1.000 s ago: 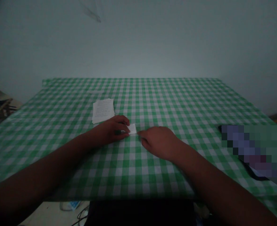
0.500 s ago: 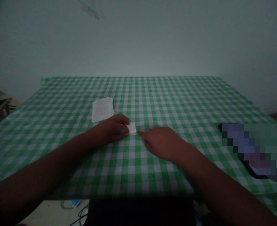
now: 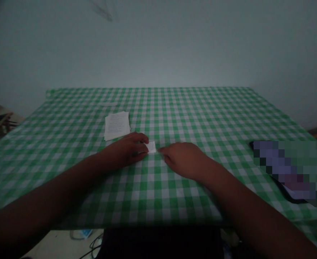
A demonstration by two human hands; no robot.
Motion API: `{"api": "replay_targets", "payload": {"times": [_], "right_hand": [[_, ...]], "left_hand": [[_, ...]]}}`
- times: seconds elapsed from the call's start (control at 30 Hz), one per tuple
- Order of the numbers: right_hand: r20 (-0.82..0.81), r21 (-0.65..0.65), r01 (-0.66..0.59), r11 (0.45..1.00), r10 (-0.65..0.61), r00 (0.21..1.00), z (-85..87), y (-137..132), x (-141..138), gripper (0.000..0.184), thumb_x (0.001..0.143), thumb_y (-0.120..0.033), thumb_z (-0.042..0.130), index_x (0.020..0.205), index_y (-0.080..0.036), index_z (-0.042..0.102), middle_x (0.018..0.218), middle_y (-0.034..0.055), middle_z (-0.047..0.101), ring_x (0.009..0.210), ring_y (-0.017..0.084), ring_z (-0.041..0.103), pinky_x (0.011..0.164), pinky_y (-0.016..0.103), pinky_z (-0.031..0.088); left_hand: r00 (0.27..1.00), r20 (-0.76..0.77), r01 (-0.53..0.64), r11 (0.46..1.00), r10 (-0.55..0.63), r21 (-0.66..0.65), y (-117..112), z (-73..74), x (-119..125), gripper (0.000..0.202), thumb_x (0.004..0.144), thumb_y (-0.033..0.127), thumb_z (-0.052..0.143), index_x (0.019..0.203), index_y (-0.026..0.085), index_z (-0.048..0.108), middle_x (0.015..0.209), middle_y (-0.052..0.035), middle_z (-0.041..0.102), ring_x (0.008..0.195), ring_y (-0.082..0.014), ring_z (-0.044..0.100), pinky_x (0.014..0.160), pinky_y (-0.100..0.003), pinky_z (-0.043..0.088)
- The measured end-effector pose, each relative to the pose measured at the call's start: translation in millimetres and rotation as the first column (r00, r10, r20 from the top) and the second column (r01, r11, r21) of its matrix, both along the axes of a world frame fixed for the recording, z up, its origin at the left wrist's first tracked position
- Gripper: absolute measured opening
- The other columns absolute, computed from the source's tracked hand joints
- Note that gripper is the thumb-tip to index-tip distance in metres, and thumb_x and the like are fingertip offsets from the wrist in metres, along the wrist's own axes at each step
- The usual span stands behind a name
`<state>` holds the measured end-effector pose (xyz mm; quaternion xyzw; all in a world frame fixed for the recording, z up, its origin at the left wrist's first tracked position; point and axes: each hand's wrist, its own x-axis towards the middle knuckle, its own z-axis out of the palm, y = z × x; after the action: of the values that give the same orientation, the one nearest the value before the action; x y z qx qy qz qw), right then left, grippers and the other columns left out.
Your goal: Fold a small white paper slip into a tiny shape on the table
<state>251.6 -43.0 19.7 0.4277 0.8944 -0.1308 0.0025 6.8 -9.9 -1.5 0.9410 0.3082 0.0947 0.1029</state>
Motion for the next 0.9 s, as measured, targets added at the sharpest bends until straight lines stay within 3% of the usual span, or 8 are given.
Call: {"api": "replay_targets", "payload": {"times": [0.2,0.4,0.73,0.9], "right_hand": [[-0.165,0.111,0.052,0.992,-0.033,0.986,-5.7,8,-3,0.03,0.098,-0.023,0.046,0.118,-0.02,0.068,0.102,0.0084,0.069,0.093,0.024,0.064,0.082,0.037,0.05],[-0.264,0.105,-0.081,0.991,0.106,0.959,-14.1,10,-6,0.026,0.094,-0.017,0.054,0.116,-0.019,0.068,0.103,0.0083,0.067,0.1,0.024,0.058,0.092,0.04,0.047],[-0.32,0.11,-0.125,0.986,0.154,0.935,-29.3,10,-12,0.019,0.092,-0.016,0.061,0.107,-0.018,0.072,0.098,0.0078,0.065,0.092,0.021,0.06,0.085,0.036,0.049],[-0.334,0.094,-0.166,0.982,0.188,0.924,-29.2,9,-12,0.017,0.092,-0.018,0.061,0.103,-0.021,0.073,0.098,0.0058,0.067,0.091,0.02,0.061,0.085,0.035,0.049]], "left_hand": [[0.998,-0.014,0.062,0.998,-0.062,0.012,2,-2.1,-3,0.012,0.091,0.015,0.058,0.093,0.018,0.069,0.127,-0.0066,0.062,0.115,-0.0231,0.057,0.101,-0.039,0.044],[0.986,0.007,0.167,0.986,-0.167,0.012,5,-0.4,-7,0.022,0.088,0.008,0.058,0.101,0.022,0.069,0.129,-0.0029,0.065,0.12,-0.0228,0.056,0.105,-0.043,0.037],[0.987,0.077,0.143,0.99,-0.143,0.005,11,-8.8,-10,0.031,0.086,0.004,0.06,0.104,0.027,0.072,0.129,-0.0033,0.061,0.119,-0.0227,0.056,0.103,-0.041,0.041],[0.975,0.18,0.147,0.984,-0.127,-0.103,11,-13.2,-10,0.034,0.086,0.001,0.054,0.101,0.025,0.072,0.126,-0.0036,0.061,0.118,-0.0186,0.058,0.104,-0.037,0.045]]}}
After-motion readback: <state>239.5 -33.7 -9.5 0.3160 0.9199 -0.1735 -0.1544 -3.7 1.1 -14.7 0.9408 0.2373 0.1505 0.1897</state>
